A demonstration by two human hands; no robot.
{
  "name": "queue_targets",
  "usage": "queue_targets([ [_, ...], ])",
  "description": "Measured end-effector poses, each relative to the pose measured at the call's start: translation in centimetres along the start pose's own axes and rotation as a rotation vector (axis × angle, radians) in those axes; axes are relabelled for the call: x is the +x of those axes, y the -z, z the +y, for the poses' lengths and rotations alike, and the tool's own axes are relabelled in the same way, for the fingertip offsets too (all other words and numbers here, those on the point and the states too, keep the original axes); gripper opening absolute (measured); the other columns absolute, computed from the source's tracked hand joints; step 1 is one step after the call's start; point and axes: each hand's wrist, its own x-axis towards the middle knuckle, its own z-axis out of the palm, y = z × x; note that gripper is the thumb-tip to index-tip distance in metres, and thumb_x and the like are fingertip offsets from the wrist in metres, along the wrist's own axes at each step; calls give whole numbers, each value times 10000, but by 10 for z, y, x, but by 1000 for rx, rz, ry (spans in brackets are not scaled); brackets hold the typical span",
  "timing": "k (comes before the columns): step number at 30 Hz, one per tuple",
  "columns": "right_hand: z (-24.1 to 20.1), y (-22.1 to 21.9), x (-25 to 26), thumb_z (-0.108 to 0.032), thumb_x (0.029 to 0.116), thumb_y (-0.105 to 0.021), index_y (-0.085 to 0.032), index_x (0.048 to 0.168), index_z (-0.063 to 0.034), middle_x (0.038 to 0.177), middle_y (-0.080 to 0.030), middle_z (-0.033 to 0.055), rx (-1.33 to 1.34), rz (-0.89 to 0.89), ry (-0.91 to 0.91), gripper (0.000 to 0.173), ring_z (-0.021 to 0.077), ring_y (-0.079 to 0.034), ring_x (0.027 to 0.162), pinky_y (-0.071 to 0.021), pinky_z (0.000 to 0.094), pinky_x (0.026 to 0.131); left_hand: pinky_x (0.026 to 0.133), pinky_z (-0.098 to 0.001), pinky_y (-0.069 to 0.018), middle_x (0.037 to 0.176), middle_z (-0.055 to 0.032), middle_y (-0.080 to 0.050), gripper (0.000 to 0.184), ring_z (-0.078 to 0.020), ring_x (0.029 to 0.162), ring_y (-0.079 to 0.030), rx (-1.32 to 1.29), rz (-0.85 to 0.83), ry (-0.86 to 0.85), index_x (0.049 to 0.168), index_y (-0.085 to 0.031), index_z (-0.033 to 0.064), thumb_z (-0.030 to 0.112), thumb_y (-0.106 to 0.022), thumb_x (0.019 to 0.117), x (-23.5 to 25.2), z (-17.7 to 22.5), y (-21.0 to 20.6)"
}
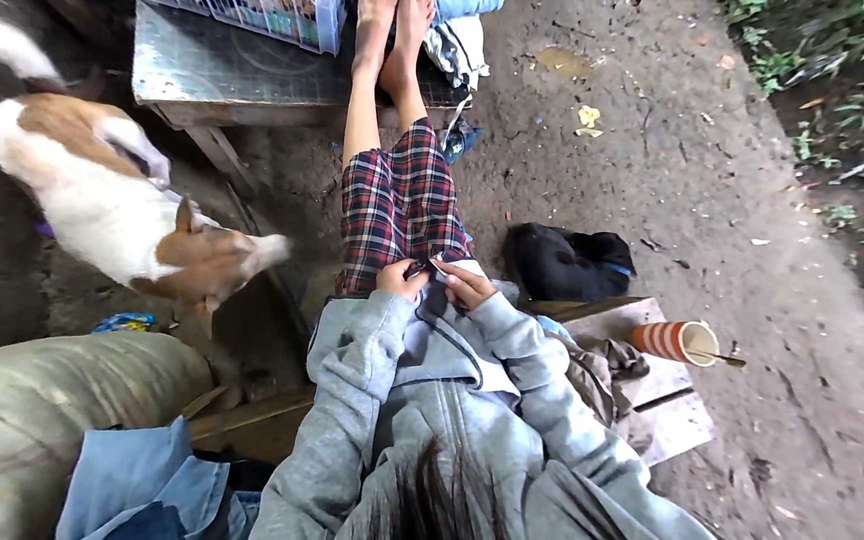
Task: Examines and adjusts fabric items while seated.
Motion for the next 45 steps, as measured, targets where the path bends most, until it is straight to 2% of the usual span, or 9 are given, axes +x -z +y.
queue_targets([
  [5, 0, 2, 0, -129, 1090, -361, -490, 1451, 27, 673, -535, -64, 237, -47, -67, 414, -7, -423, 527, -366, 169, 503, 985, -570, -476, 1092, -296, -694, 307, -408, 1071, -663, 31, 47, -35, 1201, -674, -92, 86, -673, 950, -1, 2, -6],
  [9, -2, -3, -2, -108, 1079, -393, -539, 1418, 32, 681, -566, -25, 69, 23, -20, 396, 12, -448, 559, -402, 196, 559, 946, -517, -488, 1046, -285, -687, 237, -362, 1004, -656, -32, 53, -32, 1127, -677, -112, 38, -690, 944, 1, 2, -4],
  [13, 5, -10, -5, -141, 1047, -519, -594, 1401, 14, 1011, -736, 225, -332, 136, 179, 394, 311, -703, 834, -558, 466, 839, 1005, -471, -471, 1117, -293, -681, 265, -337, 1078, -648, -115, 12, 9, 1173, -661, -129, -45, -670, 922, 1, 2, 0],
  [15, 7, -13, -6, -173, 1045, -541, -575, 1423, 0, 1131, -723, 255, -420, 149, 222, 418, 399, -726, 944, -556, 544, 893, 1037, -474, -459, 1149, -292, -684, 280, -337, 1126, -649, -114, -24, 39, 1187, -667, -125, -41, -676, 920, 2, 3, 2],
  [19, 6, -13, -10, -232, 1039, -562, -524, 1470, -16, 1084, -721, 262, -503, 166, 190, 483, 425, -714, 846, -555, 578, 799, 1022, -427, -469, 1136, -257, -693, 270, -271, 1087, -656, -166, -46, 82, 1175, -673, -114, -29, -698, 919, 4, 4, 4],
  [24, 3, -12, -17, -250, 1044, -553, -518, 1484, -40, 1144, -711, 263, -538, 151, 166, 489, 444, -718, 901, -553, 587, 812, 1002, -364, -461, 1190, -267, -656, 302, -224, 1077, -624, -273, -37, 166, 1254, -603, -144, -68, -618, 962, -1, 15, 9],
  [35, -12, -14, -13, -269, 1063, -537, -460, 1533, -90, 1239, -675, 269, -563, 136, -15, 509, 465, -699, 995, -524, 606, 886, 966, -405, -485, 1061, -252, -700, 229, -241, 997, -656, -167, -1, 9, 1135, -684, -123, -36, -685, 923, -2, 6, 5],
  [42, 2, -15, -16, -271, 1053, -540, -509, 1494, -56, 1146, -706, 272, -544, 215, 86, 491, 451, -716, 878, -552, 589, 795, 940, -345, -491, 1049, -221, -698, 221, -170, 962, -642, -246, 26, 42, 1129, -675, -124, -59, -675, 918, -2, 6, 4],
  [45, -16, -15, -12, -252, 1067, -531, -439, 1545, -81, 1234, -674, 280, -532, 128, -47, 516, 469, -696, 996, -519, 597, 897, 938, -354, -492, 1049, -229, -697, 228, -184, 961, -644, -223, 1, 30, 1135, -675, -125, -57, -677, 917, -3, 8, 3],
])
